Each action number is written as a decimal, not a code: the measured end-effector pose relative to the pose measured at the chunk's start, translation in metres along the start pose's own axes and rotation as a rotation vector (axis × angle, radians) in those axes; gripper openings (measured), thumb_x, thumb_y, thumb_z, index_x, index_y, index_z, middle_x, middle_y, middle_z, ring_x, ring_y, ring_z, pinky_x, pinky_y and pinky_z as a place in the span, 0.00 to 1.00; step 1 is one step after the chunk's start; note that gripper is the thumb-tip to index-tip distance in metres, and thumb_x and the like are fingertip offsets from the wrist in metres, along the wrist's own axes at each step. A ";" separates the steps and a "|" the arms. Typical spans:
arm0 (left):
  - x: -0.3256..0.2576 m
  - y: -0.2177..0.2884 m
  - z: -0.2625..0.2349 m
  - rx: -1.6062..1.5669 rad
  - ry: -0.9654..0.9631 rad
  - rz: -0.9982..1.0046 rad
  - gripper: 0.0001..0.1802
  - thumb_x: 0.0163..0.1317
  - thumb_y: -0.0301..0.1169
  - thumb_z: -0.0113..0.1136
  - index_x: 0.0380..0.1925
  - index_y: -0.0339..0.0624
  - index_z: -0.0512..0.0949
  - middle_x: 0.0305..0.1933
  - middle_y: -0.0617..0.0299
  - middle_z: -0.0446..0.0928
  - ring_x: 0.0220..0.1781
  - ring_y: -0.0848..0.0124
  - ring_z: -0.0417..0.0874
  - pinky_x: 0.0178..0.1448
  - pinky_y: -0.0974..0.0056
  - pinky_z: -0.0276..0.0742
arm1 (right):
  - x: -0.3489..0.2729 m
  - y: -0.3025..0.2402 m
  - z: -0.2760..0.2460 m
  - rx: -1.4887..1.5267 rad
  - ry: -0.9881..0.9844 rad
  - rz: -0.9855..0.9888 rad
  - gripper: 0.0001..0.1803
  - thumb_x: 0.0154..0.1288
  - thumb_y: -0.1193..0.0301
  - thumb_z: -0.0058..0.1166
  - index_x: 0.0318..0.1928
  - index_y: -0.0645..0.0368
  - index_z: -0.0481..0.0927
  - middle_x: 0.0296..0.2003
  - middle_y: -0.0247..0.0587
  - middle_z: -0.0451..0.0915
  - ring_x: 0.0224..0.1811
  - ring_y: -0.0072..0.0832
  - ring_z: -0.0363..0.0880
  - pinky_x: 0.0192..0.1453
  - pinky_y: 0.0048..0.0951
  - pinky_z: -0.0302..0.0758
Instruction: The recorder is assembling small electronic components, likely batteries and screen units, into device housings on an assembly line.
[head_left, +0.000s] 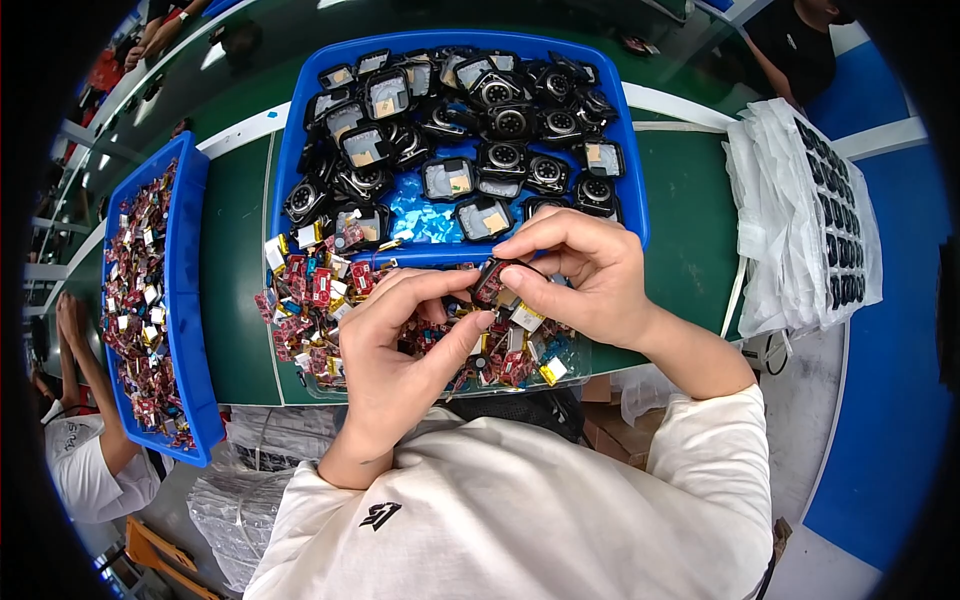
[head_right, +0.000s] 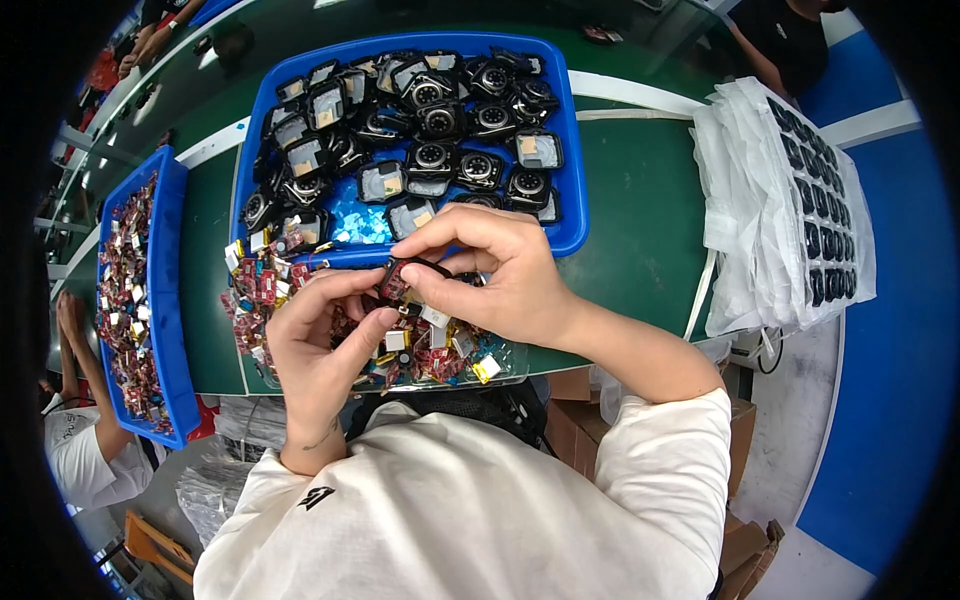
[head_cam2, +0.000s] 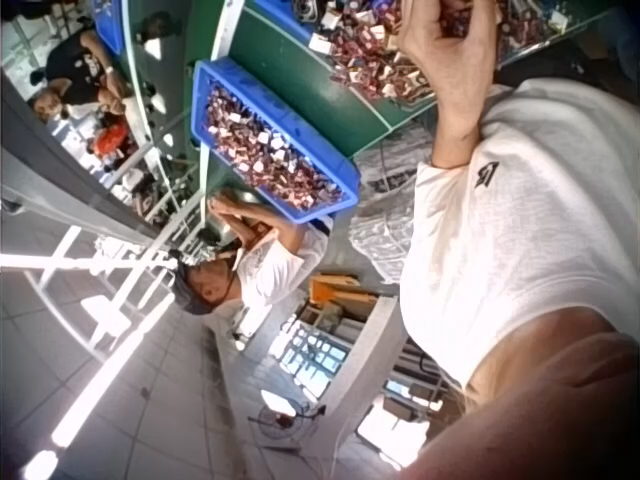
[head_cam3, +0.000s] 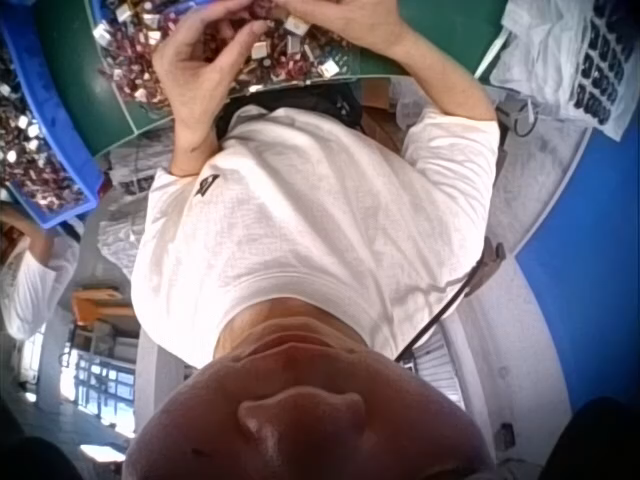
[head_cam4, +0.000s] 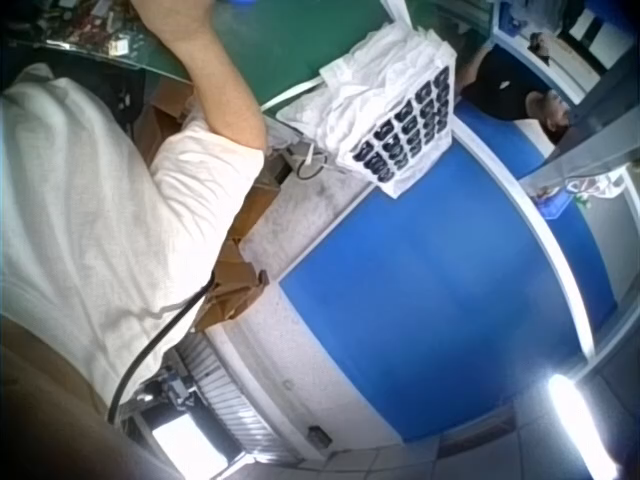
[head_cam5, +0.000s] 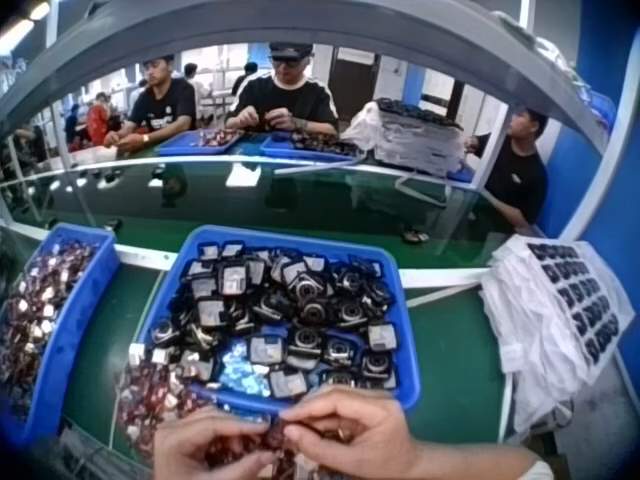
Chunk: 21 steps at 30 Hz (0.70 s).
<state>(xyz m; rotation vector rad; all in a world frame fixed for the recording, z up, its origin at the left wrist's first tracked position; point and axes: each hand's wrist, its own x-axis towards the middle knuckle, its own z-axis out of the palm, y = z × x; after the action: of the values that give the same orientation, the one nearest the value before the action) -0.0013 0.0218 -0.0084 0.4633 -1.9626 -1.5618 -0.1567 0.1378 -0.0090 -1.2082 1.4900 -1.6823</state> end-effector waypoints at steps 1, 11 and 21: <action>0.001 0.000 0.000 0.012 -0.005 0.026 0.18 0.44 0.19 0.70 0.39 0.37 0.82 0.31 0.63 0.80 0.26 0.78 0.70 0.33 0.74 0.68 | 0.000 0.000 0.000 0.002 0.001 0.004 0.10 0.58 0.80 0.60 0.42 0.65 0.81 0.40 0.41 0.79 0.42 0.21 0.79 0.44 0.21 0.81; 0.000 -0.001 -0.002 0.020 -0.024 0.039 0.19 0.44 0.19 0.70 0.40 0.38 0.82 0.32 0.63 0.80 0.27 0.77 0.71 0.34 0.73 0.68 | -0.001 0.001 -0.001 0.034 0.004 -0.003 0.11 0.59 0.80 0.59 0.43 0.65 0.80 0.41 0.42 0.78 0.43 0.23 0.79 0.45 0.22 0.81; 0.000 0.000 -0.002 0.048 -0.043 0.052 0.19 0.44 0.19 0.70 0.40 0.38 0.82 0.32 0.63 0.80 0.28 0.77 0.71 0.35 0.73 0.69 | 0.000 0.000 -0.002 0.037 -0.017 0.006 0.10 0.61 0.79 0.58 0.44 0.66 0.81 0.42 0.43 0.78 0.43 0.24 0.80 0.45 0.23 0.82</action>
<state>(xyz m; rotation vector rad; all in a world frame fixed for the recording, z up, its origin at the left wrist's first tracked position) 0.0003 0.0199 -0.0080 0.3976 -2.0328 -1.5066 -0.1582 0.1386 -0.0089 -1.1946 1.4450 -1.6845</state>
